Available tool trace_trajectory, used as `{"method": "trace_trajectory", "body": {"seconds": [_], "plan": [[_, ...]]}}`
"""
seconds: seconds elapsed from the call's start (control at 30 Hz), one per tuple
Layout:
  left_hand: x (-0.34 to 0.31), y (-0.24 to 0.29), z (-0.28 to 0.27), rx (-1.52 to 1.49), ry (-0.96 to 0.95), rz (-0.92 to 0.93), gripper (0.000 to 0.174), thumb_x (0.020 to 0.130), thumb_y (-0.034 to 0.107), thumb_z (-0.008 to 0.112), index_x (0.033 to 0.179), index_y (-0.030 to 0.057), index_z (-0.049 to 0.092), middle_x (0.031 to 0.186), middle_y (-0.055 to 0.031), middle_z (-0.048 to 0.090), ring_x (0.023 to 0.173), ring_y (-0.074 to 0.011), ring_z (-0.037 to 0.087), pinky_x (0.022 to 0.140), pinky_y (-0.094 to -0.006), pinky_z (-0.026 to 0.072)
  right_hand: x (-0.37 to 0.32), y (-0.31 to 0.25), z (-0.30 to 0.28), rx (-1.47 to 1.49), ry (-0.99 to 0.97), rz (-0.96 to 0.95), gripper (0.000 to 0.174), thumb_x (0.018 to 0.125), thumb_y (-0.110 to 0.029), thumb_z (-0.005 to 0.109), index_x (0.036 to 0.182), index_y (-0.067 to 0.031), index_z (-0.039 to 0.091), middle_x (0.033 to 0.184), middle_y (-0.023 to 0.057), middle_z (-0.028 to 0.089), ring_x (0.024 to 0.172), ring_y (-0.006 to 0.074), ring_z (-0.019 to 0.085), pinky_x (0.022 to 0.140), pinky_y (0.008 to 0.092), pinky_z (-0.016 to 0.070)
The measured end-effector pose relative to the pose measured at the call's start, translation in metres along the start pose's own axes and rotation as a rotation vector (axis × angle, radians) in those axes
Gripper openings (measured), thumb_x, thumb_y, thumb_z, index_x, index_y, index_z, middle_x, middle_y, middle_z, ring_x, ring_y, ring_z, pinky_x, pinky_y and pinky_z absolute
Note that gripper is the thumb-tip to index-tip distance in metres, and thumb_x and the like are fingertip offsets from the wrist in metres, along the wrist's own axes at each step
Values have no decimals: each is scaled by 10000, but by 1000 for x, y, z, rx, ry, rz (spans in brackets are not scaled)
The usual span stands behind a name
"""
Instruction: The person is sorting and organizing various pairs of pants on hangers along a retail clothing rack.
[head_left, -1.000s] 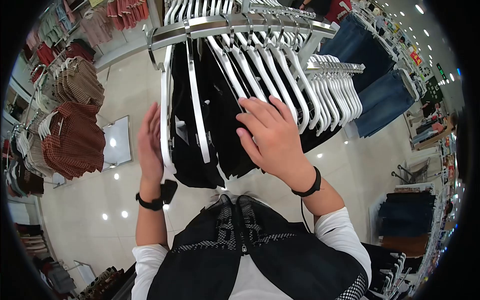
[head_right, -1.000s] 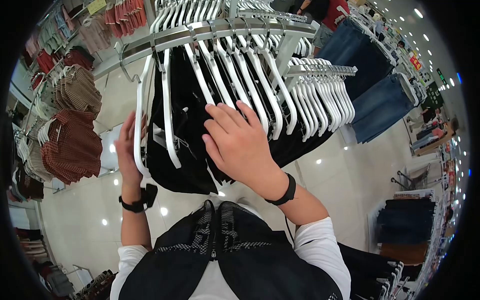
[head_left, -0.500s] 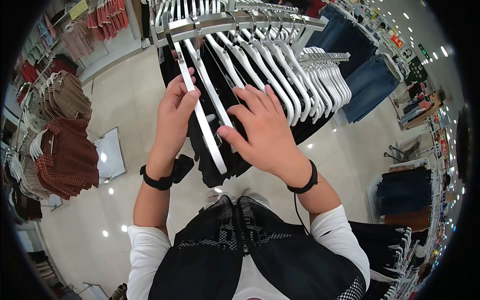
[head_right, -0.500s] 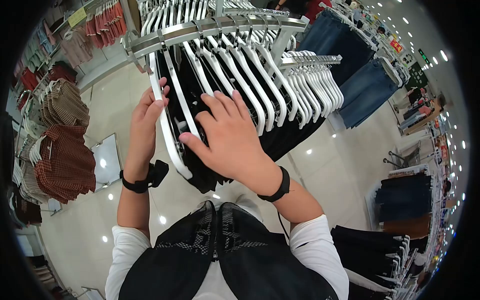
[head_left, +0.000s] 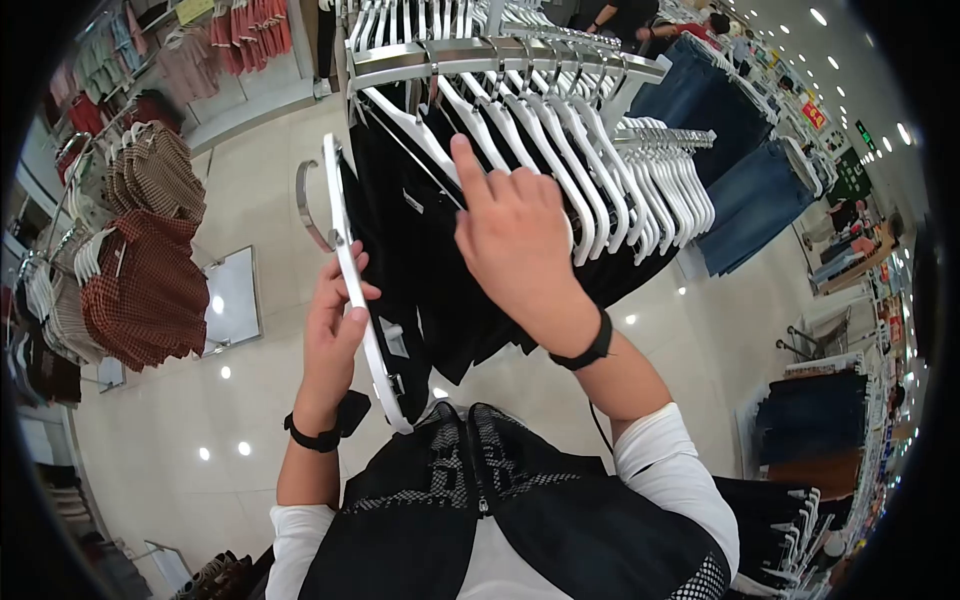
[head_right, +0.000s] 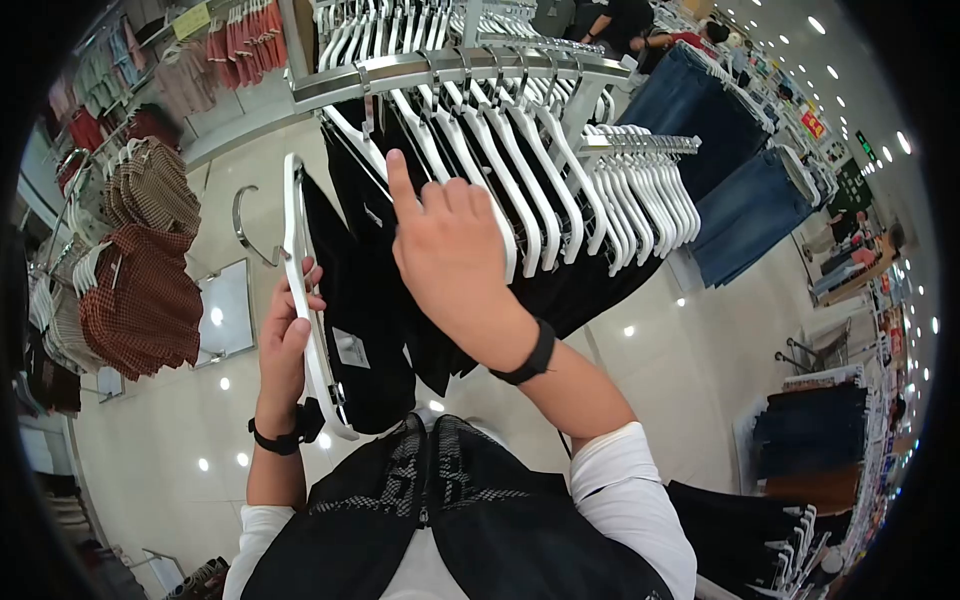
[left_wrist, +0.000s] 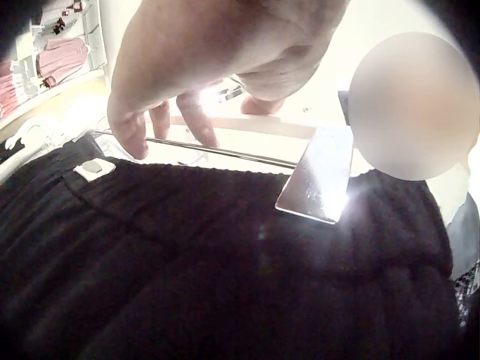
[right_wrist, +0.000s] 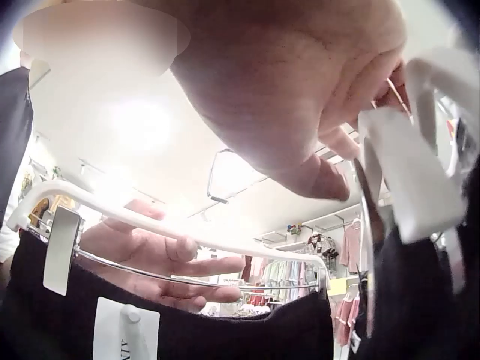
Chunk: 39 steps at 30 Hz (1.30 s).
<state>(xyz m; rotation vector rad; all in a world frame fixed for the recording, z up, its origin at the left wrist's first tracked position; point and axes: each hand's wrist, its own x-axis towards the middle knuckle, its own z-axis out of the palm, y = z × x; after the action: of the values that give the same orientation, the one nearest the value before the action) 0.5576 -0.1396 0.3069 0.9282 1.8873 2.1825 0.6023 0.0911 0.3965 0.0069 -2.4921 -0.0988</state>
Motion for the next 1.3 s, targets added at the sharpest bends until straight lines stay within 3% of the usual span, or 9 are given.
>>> {"method": "trace_trajectory", "body": {"seconds": [0.03, 0.4, 0.5, 0.63, 0.87, 0.9, 1.1, 1.13, 1.3], "plan": [[-6, 1, 1, 7, 26, -23, 208, 959, 185, 576, 1055, 21, 658, 1551, -189, 415, 1460, -332, 415, 1187, -468, 327, 0, 0, 10, -45, 91, -43, 666, 825, -134, 680, 1464, -22, 530, 786, 35, 576, 827, 221, 556, 790, 360, 410], [-66, 17, 1, 204, 215, -155, 232, 976, 265, 600, 1011, 47, 674, 1492, -132, 469, 1390, -241, 435, 1123, -401, 334, 15, 8, 21, -6, 39, -5, 634, 780, -49, 671, 1400, 30, 561, 647, 31, 604, 668, 202, 602, 775, 340, 411], [-73, 19, -7, 122, 222, -184, 245, 975, 287, 593, 998, 58, 673, 1440, -121, 510, 1302, -215, 472, 1057, -373, 363, 13, 9, 13, 4, 50, 4, 530, 860, -77, 687, 1368, 5, 560, 653, 54, 608, 685, 236, 619, 733, 366, 419], [-66, 15, -20, 88, 204, -167, 230, 966, 259, 585, 992, 47, 670, 1434, -121, 518, 1292, -211, 475, 1059, -378, 366, 10, 4, -8, 42, 123, -21, 594, 781, -6, 656, 1367, 36, 569, 646, 49, 583, 683, 219, 596, 742, 364, 410], [-36, -8, -71, -28, 74, -193, 175, 962, 205, 596, 980, 37, 645, 1400, -96, 521, 1181, -171, 502, 1034, -333, 382, -16, 4, -37, 8, 90, -140, 568, 863, -40, 634, 1423, 6, 552, 714, 27, 539, 731, 199, 544, 719, 346, 415], [-31, -8, -80, -12, 43, -197, 170, 963, 204, 606, 983, 38, 641, 1389, -88, 519, 1166, -166, 503, 1029, -327, 384, -21, -1, -42, 32, 38, -104, 644, 849, -76, 741, 1458, -46, 533, 807, 53, 570, 755, 232, 540, 753, 378, 434], [7, -8, -128, -73, -194, -326, 384, 925, 206, 700, 1254, 36, 597, 1319, -18, 482, 994, -97, 470, 925, -271, 405, -47, -17, -42, -251, 109, -54, 564, 893, -141, 703, 1438, -72, 578, 688, -14, 462, 638, 133, 501, 546, 294, 399], [14, -10, -134, -95, -239, -293, 314, 920, 182, 697, 1188, 48, 602, 1351, -29, 475, 972, -94, 465, 897, -261, 403, -51, -19, -43, -287, 120, -43, 557, 894, -145, 704, 1434, -81, 585, 682, -14, 455, 622, 130, 495, 530, 291, 390], [38, -8, -186, 232, -469, -271, 156, 913, 79, 664, 1047, 50, 588, 1378, -103, 450, 1280, -198, 455, 1104, -350, 358, -77, -13, -55, -351, 171, -15, 532, 867, -170, 755, 1379, -119, 623, 715, -16, 530, 581, 140, 497, 499, 307, 394]]}}
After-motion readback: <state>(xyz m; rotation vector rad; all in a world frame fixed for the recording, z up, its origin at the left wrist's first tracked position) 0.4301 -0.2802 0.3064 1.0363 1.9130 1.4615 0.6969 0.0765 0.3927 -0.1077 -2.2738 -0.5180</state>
